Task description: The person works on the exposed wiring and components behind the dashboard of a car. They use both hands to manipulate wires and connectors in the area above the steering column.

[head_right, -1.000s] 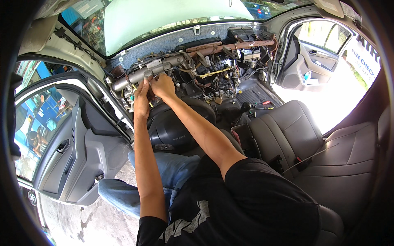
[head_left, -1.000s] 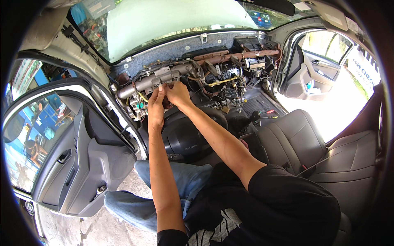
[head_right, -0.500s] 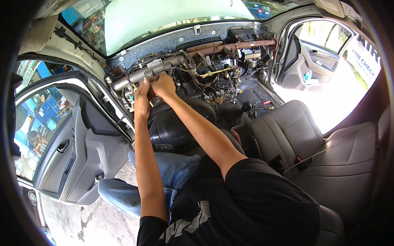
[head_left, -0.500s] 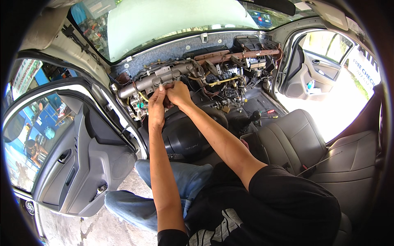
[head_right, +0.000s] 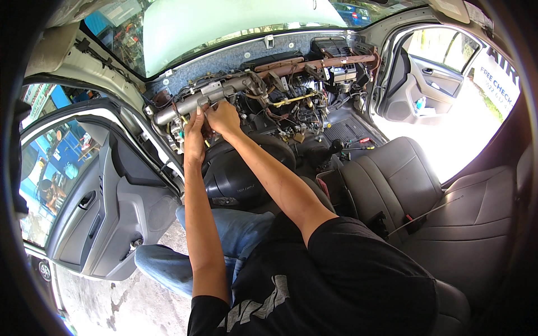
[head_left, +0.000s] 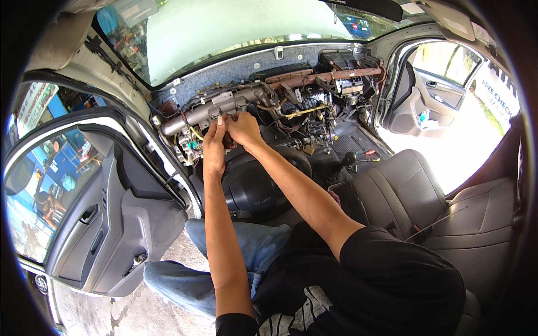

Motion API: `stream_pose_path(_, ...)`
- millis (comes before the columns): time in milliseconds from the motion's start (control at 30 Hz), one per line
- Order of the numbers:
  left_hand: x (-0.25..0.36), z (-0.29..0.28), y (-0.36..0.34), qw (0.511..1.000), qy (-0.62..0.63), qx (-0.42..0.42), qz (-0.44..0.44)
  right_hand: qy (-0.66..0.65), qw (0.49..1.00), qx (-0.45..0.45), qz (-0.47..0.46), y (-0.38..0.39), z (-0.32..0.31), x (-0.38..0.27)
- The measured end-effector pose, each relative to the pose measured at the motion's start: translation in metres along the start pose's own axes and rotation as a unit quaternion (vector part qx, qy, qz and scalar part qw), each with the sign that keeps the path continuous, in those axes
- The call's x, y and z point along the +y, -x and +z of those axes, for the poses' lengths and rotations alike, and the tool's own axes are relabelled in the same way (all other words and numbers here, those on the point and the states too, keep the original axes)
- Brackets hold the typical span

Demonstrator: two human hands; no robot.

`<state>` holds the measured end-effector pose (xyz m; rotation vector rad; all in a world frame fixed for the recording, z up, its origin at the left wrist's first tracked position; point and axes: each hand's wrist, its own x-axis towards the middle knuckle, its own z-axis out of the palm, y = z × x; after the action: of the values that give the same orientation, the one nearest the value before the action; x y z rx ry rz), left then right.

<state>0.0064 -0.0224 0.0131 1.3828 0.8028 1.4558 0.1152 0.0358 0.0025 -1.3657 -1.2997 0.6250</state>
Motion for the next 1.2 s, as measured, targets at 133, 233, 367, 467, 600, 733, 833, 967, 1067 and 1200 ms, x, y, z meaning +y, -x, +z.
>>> stream_pose_path(133,0.002,-0.001,0.001,1.0,-0.003,-0.023,0.01,-0.001,0.999,0.015,-0.029,-0.002,0.004,0.005)
stream_pose_path(233,0.002,-0.001,0.002,0.999,-0.011,-0.033,0.021,0.005,0.999,0.016,-0.034,-0.004,0.004,0.008)
stream_pose_path(367,0.001,-0.001,0.001,0.999,-0.006,-0.043,0.028,0.002,1.0,0.009,-0.028,-0.002,0.003,0.005)
stream_pose_path(467,0.0,-0.001,0.002,0.999,-0.003,-0.04,0.026,0.01,0.999,0.013,-0.03,0.001,0.0,0.001)
stream_pose_path(600,-0.001,-0.001,0.001,1.0,0.0,-0.017,0.011,-0.015,1.0,-0.003,-0.007,0.003,-0.002,-0.004)
stream_pose_path(733,-0.002,0.001,-0.002,1.0,0.003,0.001,0.015,0.006,1.0,-0.006,0.002,0.004,-0.004,-0.006)
stream_pose_path(833,-0.002,0.002,-0.001,1.0,-0.009,0.005,0.025,0.017,1.0,0.007,-0.006,0.003,-0.002,-0.004)
stream_pose_path(967,0.001,0.0,0.002,0.999,-0.012,-0.033,0.029,0.007,1.0,0.004,-0.024,-0.001,0.002,0.002)
stream_pose_path(1067,0.001,0.0,0.002,0.998,-0.021,-0.037,0.04,0.002,1.0,0.009,-0.024,-0.003,0.005,0.005)
stream_pose_path(1200,0.002,-0.001,0.002,0.998,-0.021,-0.041,0.038,0.007,1.0,0.015,-0.024,-0.003,0.005,0.005)
